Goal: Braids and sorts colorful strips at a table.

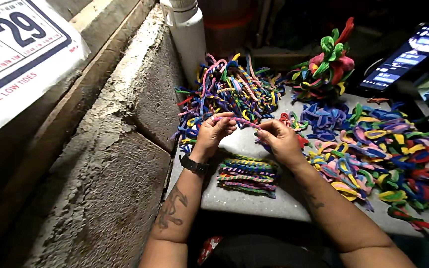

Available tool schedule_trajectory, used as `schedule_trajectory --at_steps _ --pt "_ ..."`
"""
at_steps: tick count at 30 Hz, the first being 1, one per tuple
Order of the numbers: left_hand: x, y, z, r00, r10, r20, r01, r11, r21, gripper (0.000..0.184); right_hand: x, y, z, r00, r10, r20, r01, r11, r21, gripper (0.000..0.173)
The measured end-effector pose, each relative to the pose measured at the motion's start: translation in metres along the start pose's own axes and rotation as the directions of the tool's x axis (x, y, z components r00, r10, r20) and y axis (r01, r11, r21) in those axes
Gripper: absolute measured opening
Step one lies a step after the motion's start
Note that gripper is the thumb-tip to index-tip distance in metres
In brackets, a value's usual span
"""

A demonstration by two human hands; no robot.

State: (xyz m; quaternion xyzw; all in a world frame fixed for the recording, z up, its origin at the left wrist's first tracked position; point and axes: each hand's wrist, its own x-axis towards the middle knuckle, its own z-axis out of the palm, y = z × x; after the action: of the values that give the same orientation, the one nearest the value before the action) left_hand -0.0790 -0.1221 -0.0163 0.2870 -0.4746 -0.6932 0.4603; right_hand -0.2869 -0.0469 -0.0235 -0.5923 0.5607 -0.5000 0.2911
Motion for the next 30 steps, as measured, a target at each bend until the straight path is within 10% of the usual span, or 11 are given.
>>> schedule_trajectory --at_steps 6,10,24,30 --pt "0.001 -0.003 -0.003 0.998 0.042 -0.056 -0.038 0.997 0.071 0.026 0.002 0.005 -0.006 0.985 -0.09 0.148 0.113 0.982 -0.152 0.011" --pt "0.001 -0.002 -0.006 1.0 -0.025 0.009 0.026 0.993 -0.119 0.03 0.002 0.005 -0.009 0.899 -0.131 0.417 0.092 0.989 0.113 0.011" --pt "-0.002 0.006 -0.005 0.978 -0.198 0.063 0.203 0.975 -0.093 0.033 0.007 -0.005 -0.04 0.953 0.114 0.28 -0.07 0.984 -0.161 0.009" --pt "-0.002 0.017 -0.014 0.998 -0.053 -0.033 0.06 0.947 0.315 0.025 0.005 -0.011 -0.037 0.875 0.263 0.407 -0.132 0.938 -0.321 0.009"
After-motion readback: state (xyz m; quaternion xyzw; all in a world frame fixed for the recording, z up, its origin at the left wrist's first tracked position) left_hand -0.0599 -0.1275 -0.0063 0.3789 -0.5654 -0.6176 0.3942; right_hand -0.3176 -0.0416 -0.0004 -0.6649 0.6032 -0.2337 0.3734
